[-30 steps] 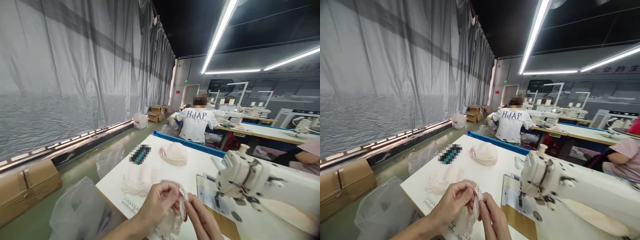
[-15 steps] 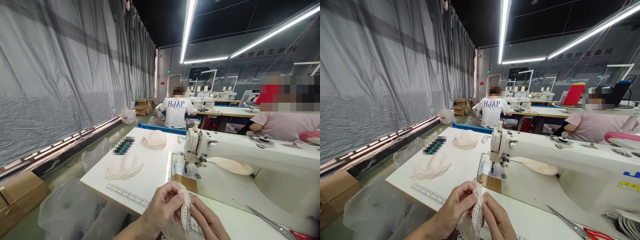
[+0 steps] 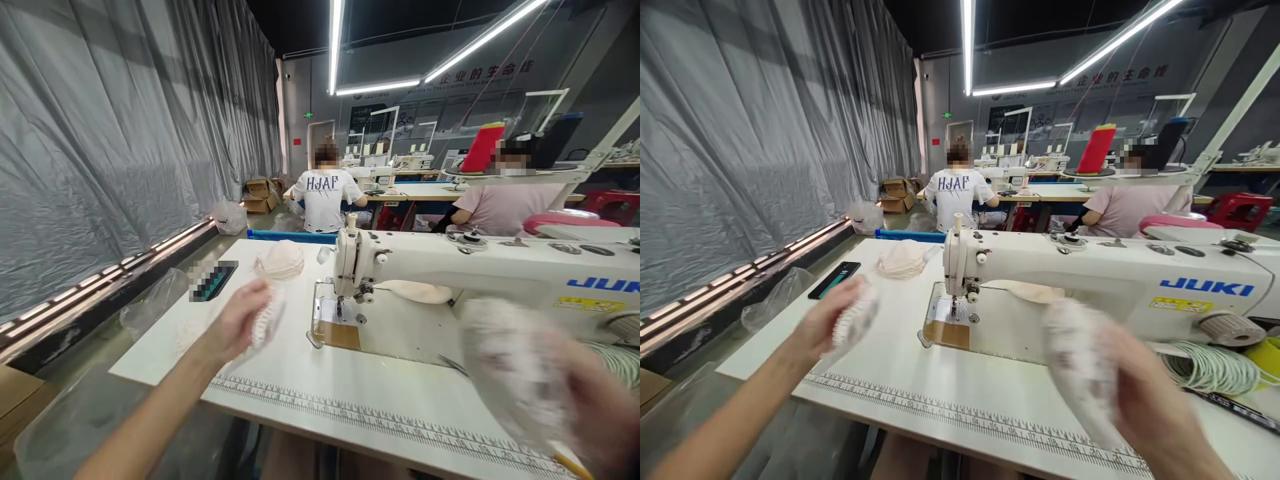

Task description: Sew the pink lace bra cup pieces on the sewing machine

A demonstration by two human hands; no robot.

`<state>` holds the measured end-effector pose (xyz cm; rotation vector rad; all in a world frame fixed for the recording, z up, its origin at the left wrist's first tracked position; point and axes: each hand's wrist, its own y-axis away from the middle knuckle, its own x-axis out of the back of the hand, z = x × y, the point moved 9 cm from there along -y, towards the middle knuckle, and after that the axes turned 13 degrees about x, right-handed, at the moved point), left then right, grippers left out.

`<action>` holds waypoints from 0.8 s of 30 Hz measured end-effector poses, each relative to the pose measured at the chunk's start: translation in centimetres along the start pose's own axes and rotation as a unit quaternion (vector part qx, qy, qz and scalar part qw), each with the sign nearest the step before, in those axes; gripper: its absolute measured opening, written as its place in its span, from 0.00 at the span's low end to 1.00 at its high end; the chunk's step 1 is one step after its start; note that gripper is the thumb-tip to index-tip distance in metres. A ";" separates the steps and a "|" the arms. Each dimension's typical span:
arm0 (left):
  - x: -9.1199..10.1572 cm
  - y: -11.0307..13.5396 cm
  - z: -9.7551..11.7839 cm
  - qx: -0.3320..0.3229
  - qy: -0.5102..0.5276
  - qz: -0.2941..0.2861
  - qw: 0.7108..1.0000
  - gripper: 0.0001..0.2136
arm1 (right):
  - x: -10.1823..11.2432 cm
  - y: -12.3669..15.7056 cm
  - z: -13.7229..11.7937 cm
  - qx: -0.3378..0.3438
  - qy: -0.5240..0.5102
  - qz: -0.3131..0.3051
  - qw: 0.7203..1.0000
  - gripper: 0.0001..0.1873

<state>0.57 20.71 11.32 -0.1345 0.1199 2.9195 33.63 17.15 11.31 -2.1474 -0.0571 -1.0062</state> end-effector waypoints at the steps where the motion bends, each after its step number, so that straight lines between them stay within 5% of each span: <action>1: -2.0 -1.0 -1.0 0.018 -0.132 -0.066 0.989 0.11 | -1.8 -0.8 -0.2 0.012 -0.017 -0.060 0.998 0.23; 3: -5.2 -1.9 -4.0 -0.001 -0.392 -0.157 0.906 0.14 | -5.6 -1.5 -0.6 0.037 -0.031 -0.146 0.988 0.21; 6: -6.4 -2.7 -7.4 -0.043 -0.487 -0.146 0.860 0.07 | -10.0 -0.3 -0.4 0.061 -0.010 -0.209 0.976 0.13; 11: -7.2 -1.1 -9.5 -0.205 -0.607 -0.162 0.751 0.17 | -11.6 2.4 -1.0 0.189 0.200 -0.212 0.938 0.26; 15: -7.4 -1.4 -9.9 -0.220 -0.626 -0.191 0.723 0.28 | -12.3 2.2 -2.4 0.232 0.250 -0.215 0.915 0.37; 19: -10.4 -1.8 -8.6 -0.264 -0.624 -0.171 0.715 0.23 | -10.8 1.1 -2.2 0.200 0.201 -0.197 0.939 0.28; 24: -14.4 -0.8 -9.1 -0.330 -0.582 -0.241 0.703 0.15 | -3.6 5.5 4.2 0.087 0.241 -0.125 0.959 0.20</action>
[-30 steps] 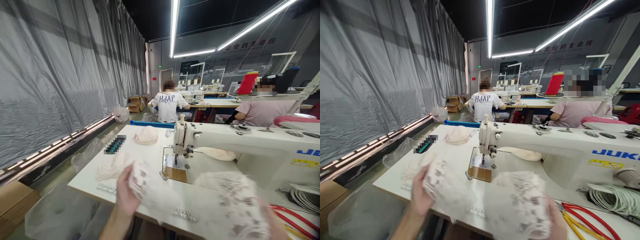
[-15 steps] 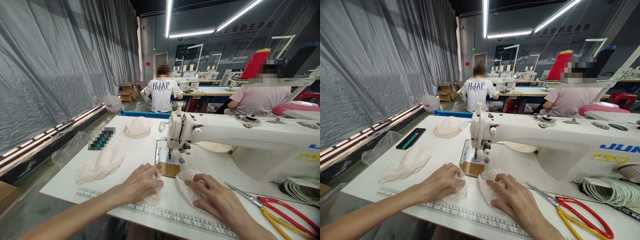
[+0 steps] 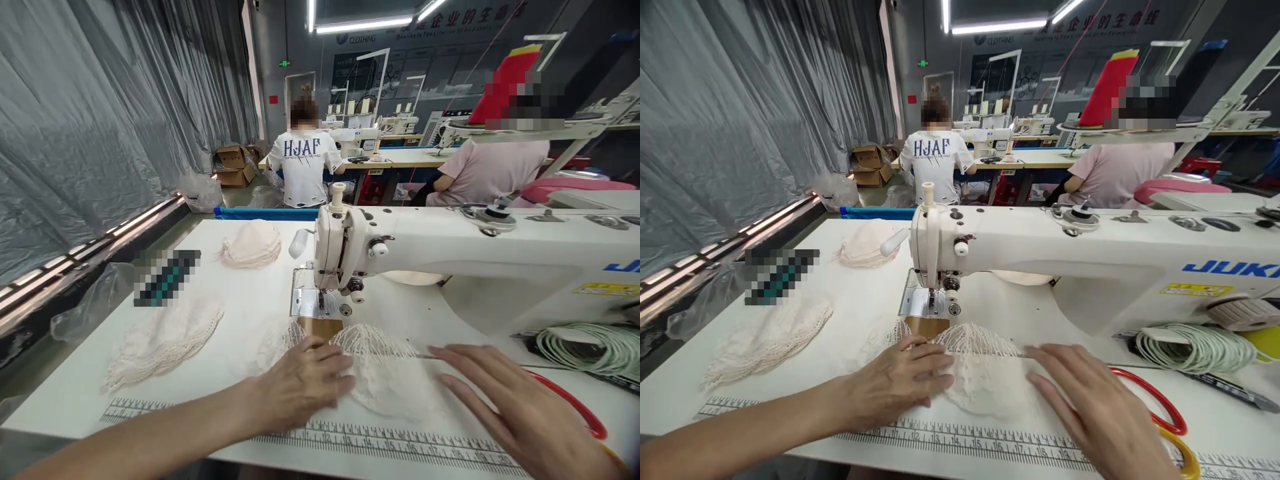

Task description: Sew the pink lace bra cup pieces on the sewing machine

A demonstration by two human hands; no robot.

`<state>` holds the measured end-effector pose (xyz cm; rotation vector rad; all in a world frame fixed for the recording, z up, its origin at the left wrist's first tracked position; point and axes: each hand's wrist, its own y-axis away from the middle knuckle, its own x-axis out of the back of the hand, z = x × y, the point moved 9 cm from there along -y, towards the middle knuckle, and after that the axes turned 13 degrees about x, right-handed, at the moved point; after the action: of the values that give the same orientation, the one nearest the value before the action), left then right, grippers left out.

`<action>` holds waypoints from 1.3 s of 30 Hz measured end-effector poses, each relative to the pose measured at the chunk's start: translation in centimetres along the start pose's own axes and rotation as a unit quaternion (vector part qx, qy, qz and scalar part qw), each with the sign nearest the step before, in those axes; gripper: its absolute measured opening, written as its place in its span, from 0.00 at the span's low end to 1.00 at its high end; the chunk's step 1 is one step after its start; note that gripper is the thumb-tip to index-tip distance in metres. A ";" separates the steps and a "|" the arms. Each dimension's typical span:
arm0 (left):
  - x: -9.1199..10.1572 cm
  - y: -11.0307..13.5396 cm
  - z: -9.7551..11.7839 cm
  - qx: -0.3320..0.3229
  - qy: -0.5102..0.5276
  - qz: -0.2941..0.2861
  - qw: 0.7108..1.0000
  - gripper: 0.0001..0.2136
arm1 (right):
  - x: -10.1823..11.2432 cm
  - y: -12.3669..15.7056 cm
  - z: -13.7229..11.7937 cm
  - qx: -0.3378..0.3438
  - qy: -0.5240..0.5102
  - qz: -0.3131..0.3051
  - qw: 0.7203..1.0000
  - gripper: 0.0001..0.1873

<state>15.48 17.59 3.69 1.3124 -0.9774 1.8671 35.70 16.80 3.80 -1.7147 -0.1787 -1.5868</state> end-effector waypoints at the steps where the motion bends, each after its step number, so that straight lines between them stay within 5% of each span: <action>1: -0.2 -0.1 0.0 -0.001 -0.004 0.008 1.000 0.14 | 0.2 2.0 1.6 -0.025 0.030 -0.007 0.999 0.20; 4: -0.6 -0.5 -0.4 0.008 -0.023 0.048 0.999 0.10 | 0.4 5.8 3.7 -0.055 0.103 -0.031 0.993 0.20; 6: -0.8 -1.0 -0.4 0.011 -0.041 0.069 0.997 0.07 | 1.0 5.5 2.7 -0.071 0.136 -0.006 0.988 0.21; 9: -1.0 -1.8 0.3 0.011 -0.074 0.079 0.994 0.11 | 0.3 0.8 -3.6 0.050 0.027 0.015 0.998 0.19; 14: -0.8 -1.9 0.9 0.037 -0.109 0.077 0.990 0.13 | -1.3 -5.7 -10.0 0.105 -0.097 0.037 0.989 0.09; 25: -1.2 -1.8 -0.3 0.093 -0.037 0.117 0.988 0.14 | -1.3 -6.9 -9.6 0.120 -0.079 0.042 0.989 0.12; 31: -0.8 -0.8 0.6 0.046 -0.021 0.088 0.995 0.12 | -1.2 -6.4 -10.3 0.153 -0.081 0.038 0.984 0.12; 35: 1.1 1.0 0.1 0.031 -0.040 0.040 0.998 0.22 | -0.8 -6.9 -9.3 0.135 -0.153 0.043 0.978 0.14; 39: 4.0 3.4 -3.6 0.147 -0.055 0.076 0.985 0.22 | -1.5 -7.6 -8.8 0.155 -0.163 -0.028 0.974 0.16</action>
<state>9.83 19.26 6.04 1.5648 -0.9017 2.1381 24.06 17.22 5.04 -1.7182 -0.6088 -1.2292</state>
